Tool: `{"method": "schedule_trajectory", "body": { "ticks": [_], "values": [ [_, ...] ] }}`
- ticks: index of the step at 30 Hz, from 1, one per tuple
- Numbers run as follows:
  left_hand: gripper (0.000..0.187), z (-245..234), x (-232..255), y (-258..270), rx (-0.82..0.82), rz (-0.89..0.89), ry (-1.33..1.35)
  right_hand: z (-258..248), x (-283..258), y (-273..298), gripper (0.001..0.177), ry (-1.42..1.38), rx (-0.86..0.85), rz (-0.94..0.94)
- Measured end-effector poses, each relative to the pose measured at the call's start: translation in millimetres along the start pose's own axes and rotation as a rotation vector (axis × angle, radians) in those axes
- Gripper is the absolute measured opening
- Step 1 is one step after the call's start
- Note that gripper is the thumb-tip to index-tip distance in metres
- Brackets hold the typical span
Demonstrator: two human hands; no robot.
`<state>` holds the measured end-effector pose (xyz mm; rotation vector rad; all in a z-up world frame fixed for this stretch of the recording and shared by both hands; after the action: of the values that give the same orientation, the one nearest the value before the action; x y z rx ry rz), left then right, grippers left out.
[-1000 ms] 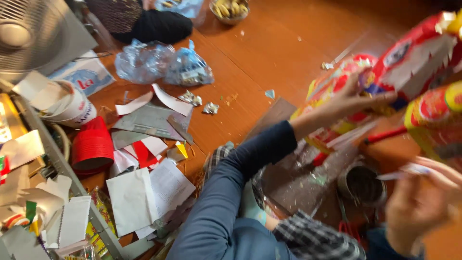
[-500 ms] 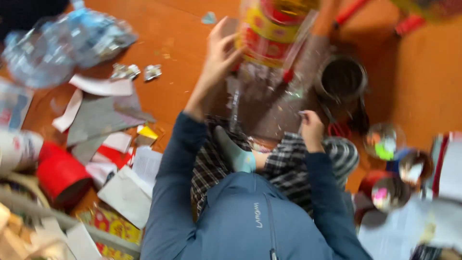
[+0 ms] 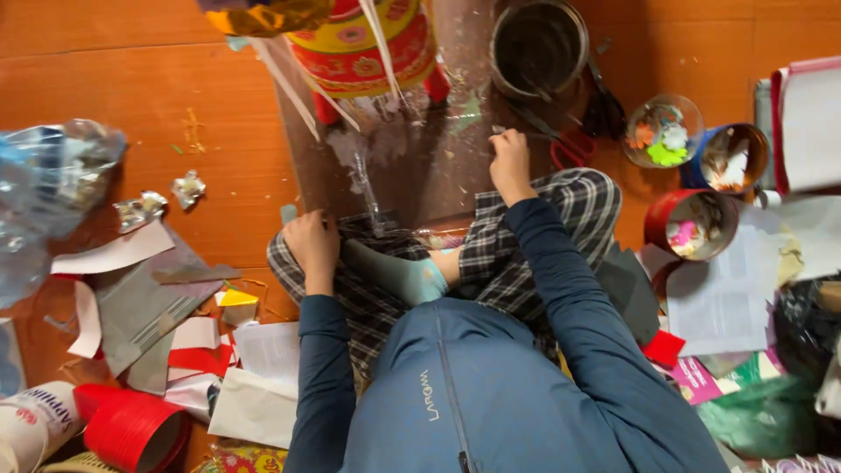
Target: Assembling and decorating paper horse models by folding and gluing paper pieces.
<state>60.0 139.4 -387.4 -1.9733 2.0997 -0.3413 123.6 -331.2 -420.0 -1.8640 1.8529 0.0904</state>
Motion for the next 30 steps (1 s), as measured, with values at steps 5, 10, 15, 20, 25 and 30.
{"method": "schedule_trajectory", "body": {
  "ticks": [5, 10, 15, 20, 25, 30],
  "values": [
    [0.010, -13, 3, -13, -0.017, -0.063, 0.010, 31, 23, 19, 0.005, -0.146, -0.277, 0.253],
    [0.009, -16, -3, -9, -0.109, -0.190, 0.168, 52, 34, 21, 0.020, -0.042, -0.435, 0.363],
    [0.014, -17, -4, -8, -0.138, -0.214, 0.188, 32, 13, 21, 0.021, -0.113, -0.506, 0.349],
    [0.016, -20, -5, -7, -0.111, -0.289, 0.216, 28, 5, 26, 0.019, -0.138, -0.581, 0.317],
    [0.024, 0, -12, -3, -0.013, -0.205, 0.053, 6, -8, 19, 0.011, -0.208, -0.436, 0.176],
    [0.044, -12, -12, -8, -0.054, -0.139, 0.159, -52, -36, 21, 0.013, -0.246, -0.330, 0.253]
  ]
}}
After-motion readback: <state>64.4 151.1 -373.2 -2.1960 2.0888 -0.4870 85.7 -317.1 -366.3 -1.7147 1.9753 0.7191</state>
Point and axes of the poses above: each hand's wrist, its own y-axis away from the middle knuckle, its own z-axis out of the palm, x = y × z, the point moved 7 cm from there along -y, towards the middle knuckle
